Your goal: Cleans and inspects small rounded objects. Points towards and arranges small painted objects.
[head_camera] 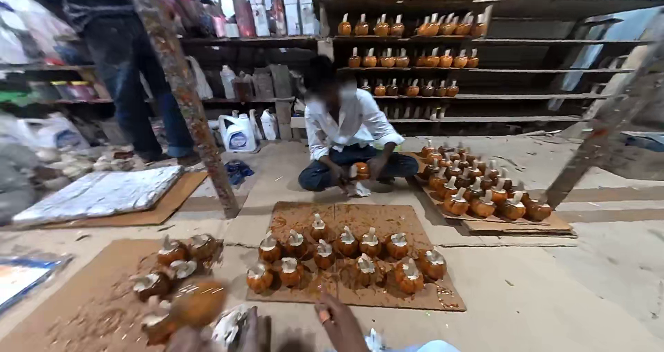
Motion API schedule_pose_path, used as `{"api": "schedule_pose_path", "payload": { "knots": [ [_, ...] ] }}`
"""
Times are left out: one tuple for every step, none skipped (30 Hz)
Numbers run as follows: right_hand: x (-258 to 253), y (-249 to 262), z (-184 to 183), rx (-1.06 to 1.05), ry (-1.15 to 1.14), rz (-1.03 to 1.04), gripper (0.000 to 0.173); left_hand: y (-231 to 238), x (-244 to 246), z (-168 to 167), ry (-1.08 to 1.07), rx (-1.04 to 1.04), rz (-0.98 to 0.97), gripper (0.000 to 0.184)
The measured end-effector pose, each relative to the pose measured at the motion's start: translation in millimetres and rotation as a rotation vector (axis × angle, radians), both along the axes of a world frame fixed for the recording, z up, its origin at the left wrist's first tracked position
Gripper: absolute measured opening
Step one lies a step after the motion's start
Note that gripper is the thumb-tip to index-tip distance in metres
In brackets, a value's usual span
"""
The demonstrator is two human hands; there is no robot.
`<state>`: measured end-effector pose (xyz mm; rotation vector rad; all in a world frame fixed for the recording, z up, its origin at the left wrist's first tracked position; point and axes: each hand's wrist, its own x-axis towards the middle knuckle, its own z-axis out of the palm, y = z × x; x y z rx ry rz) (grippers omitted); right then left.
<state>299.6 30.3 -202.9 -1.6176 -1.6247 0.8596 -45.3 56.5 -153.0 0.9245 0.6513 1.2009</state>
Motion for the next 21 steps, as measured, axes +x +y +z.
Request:
{"api": "schedule_pose_path", "payload": {
  "knots": [
    [4, 1, -2, 0.011, 0.07, -0.025, 0.053, -4, 20, -9, -0.021, -0.074, 0.043, 0.032],
    [6, 2, -4, 0.028, 0.138, -0.051, 0.053, -9, 48, -11, -0.041, -0.152, 0.099, 0.037],
    [8, 2, -2, 0.041, 0.2, -0.079, 0.054, -12, 76, -13, -0.055, -0.215, 0.138, 0.039],
    [10, 1, 1, 0.046, 0.247, -0.101, 0.056, -12, 99, -20, -0.047, -0.26, 0.154, 0.037],
    [12, 1, 4, 0.039, 0.271, -0.114, 0.06, -12, 115, -32, -0.018, -0.279, 0.142, 0.035],
    [14, 0, 6, 0.022, 0.277, -0.114, 0.062, -13, 125, -45, 0.023, -0.288, 0.137, 0.034],
    [15, 0, 7, 0.008, 0.263, -0.091, 0.064, -15, 131, -54, 0.077, -0.298, 0.138, 0.033],
    [16, 0, 7, -0.011, 0.239, -0.043, 0.065, -17, 133, -60, 0.132, -0.304, 0.129, 0.033],
    [15, 1, 6, -0.031, 0.208, 0.021, 0.066, -18, 132, -65, 0.173, -0.292, 0.124, 0.033],
    [14, 3, 2, -0.04, 0.167, 0.089, 0.068, -19, 131, -68, 0.195, -0.269, 0.124, 0.033],
    [12, 6, 0, -0.049, 0.117, 0.15, 0.069, -19, 130, -69, 0.21, -0.241, 0.127, 0.032],
    [9, 8, -2, -0.064, 0.065, 0.197, 0.069, -20, 129, -69, 0.228, -0.216, 0.129, 0.032],
    [5, 11, -3, -0.081, 0.022, 0.23, 0.069, -21, 129, -70, 0.263, -0.195, 0.13, 0.032],
    [2, 12, -4, -0.103, -0.01, 0.25, 0.068, -22, 129, -72, 0.322, -0.179, 0.125, 0.032],
    [0, 14, -6, -0.118, -0.04, 0.264, 0.067, -22, 129, -75, 0.399, -0.165, 0.121, 0.033],
    [-3, 14, -7, -0.125, -0.064, 0.265, 0.067, -21, 130, -77, 0.488, -0.151, 0.12, 0.035],
    [-7, 13, -7, -0.144, -0.104, 0.266, 0.069, -20, 130, -78, 0.575, -0.138, 0.12, 0.037],
    [-12, 10, -2, -0.18, -0.182, 0.273, 0.072, -20, 130, -80, 0.641, -0.132, 0.121, 0.039],
    [-19, 6, 5, -0.217, -0.286, 0.289, 0.076, -19, 130, -81, 0.678, -0.139, 0.124, 0.04],
    [-26, 2, 12, -0.235, -0.397, 0.3, 0.077, -19, 130, -80, 0.697, -0.158, 0.125, 0.04],
    [-32, -2, 17, -0.233, -0.495, 0.31, 0.077, -20, 131, -78, 0.704, -0.18, 0.125, 0.04]
  ]
}}
